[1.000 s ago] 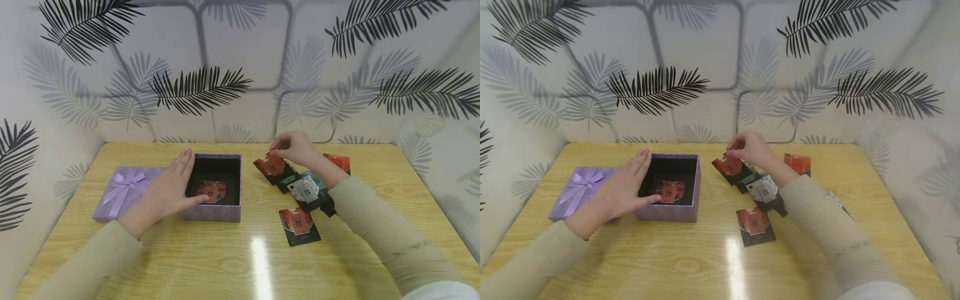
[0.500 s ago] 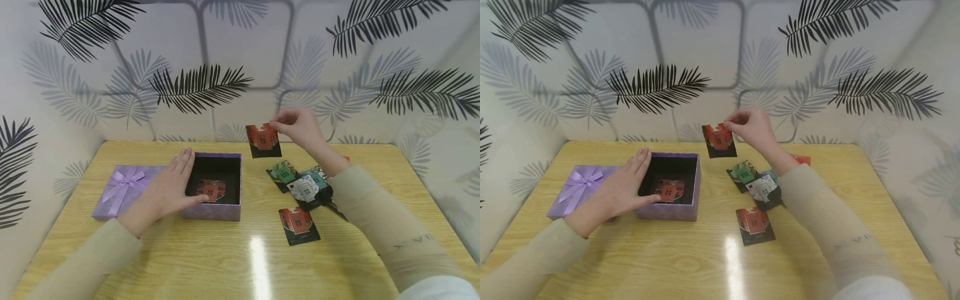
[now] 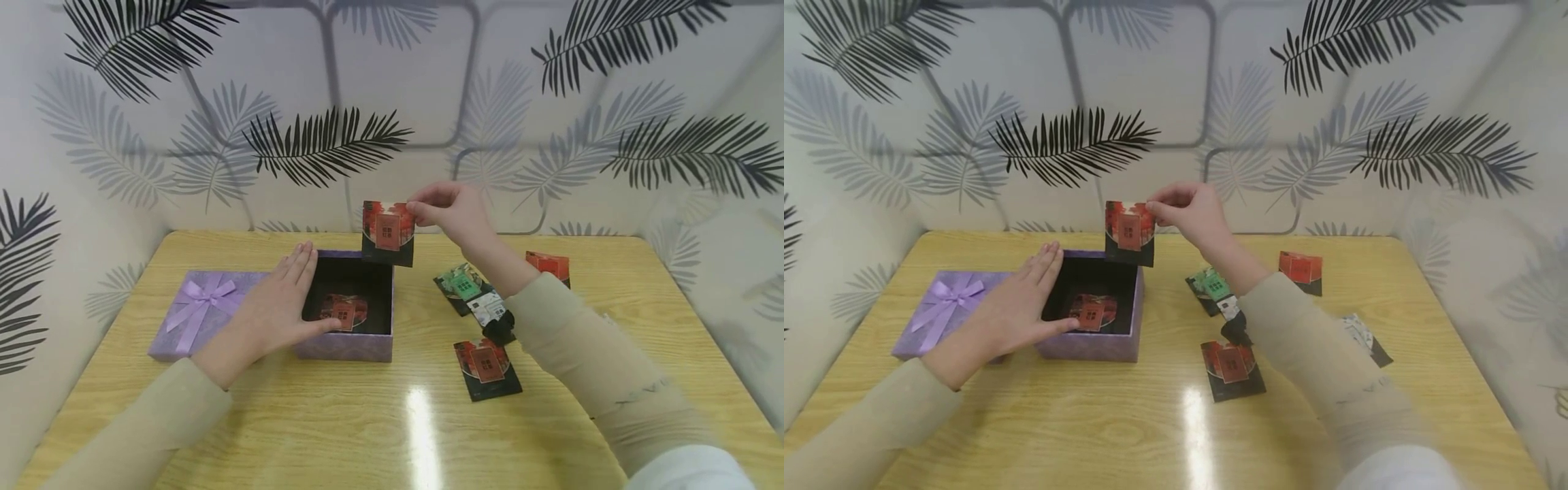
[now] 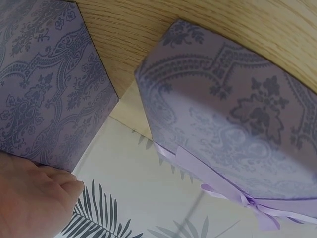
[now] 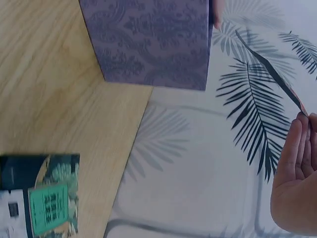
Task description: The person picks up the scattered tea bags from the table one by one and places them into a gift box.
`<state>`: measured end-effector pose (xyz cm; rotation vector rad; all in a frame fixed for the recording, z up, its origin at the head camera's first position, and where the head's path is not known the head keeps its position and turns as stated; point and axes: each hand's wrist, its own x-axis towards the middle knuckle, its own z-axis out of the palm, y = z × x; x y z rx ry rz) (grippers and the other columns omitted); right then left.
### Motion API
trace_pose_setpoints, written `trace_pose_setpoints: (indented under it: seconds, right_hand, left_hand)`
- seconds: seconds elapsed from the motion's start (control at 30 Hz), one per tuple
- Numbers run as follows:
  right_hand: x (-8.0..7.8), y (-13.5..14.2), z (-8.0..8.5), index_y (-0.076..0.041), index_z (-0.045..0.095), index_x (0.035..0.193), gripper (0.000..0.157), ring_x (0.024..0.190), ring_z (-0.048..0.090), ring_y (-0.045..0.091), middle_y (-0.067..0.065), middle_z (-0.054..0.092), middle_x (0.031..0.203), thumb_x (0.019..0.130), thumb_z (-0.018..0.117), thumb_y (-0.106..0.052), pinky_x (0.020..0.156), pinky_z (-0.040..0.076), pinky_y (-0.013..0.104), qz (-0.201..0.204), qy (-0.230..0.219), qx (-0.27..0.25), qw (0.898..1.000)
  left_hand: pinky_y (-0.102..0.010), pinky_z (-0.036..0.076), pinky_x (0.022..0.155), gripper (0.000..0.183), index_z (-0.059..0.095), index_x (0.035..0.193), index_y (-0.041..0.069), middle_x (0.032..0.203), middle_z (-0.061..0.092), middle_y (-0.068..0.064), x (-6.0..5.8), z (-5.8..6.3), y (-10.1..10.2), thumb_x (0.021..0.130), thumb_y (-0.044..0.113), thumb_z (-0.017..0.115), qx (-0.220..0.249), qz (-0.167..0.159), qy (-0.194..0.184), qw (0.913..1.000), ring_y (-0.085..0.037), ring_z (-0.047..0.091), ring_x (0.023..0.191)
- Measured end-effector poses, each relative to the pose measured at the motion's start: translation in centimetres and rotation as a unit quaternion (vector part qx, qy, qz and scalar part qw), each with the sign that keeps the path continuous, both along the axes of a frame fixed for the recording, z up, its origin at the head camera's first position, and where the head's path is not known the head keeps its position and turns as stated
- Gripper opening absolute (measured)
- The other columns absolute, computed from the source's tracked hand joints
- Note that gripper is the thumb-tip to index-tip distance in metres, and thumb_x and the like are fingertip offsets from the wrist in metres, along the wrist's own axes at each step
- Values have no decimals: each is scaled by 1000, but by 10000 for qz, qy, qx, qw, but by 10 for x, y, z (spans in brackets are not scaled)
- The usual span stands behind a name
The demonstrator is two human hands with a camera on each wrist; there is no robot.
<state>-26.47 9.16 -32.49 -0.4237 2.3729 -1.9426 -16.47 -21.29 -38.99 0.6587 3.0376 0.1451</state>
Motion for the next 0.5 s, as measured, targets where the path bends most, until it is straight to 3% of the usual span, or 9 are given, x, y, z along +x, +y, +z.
trace_pose_setpoints:
  seconds: [0.27, 0.5]
  right_hand:
    - [10, -31, -11, 4, 77, 106, 14, 75, 72, 6, -11, 75, 81, 98, 75, -7, 81, 66, 30, 371, -262, 71, 9989]
    - [18, -50, -26, 3, 79, 105, 14, 71, 72, 5, 9, 80, 92, 98, 76, -9, 80, 67, 33, 639, -308, 677, 9952]
  left_hand:
    - [-52, 19, 136, 122, 9, 168, -7, 178, 5, -24, 0, -2, -1, 93, 72, 66, 137, 33, -19, 9999, -39, 9, 167]
    - [-52, 19, 136, 123, 10, 167, -8, 177, 7, -25, 0, -2, -1, 93, 73, 64, 152, 33, 8, 9999, -40, 10, 166]
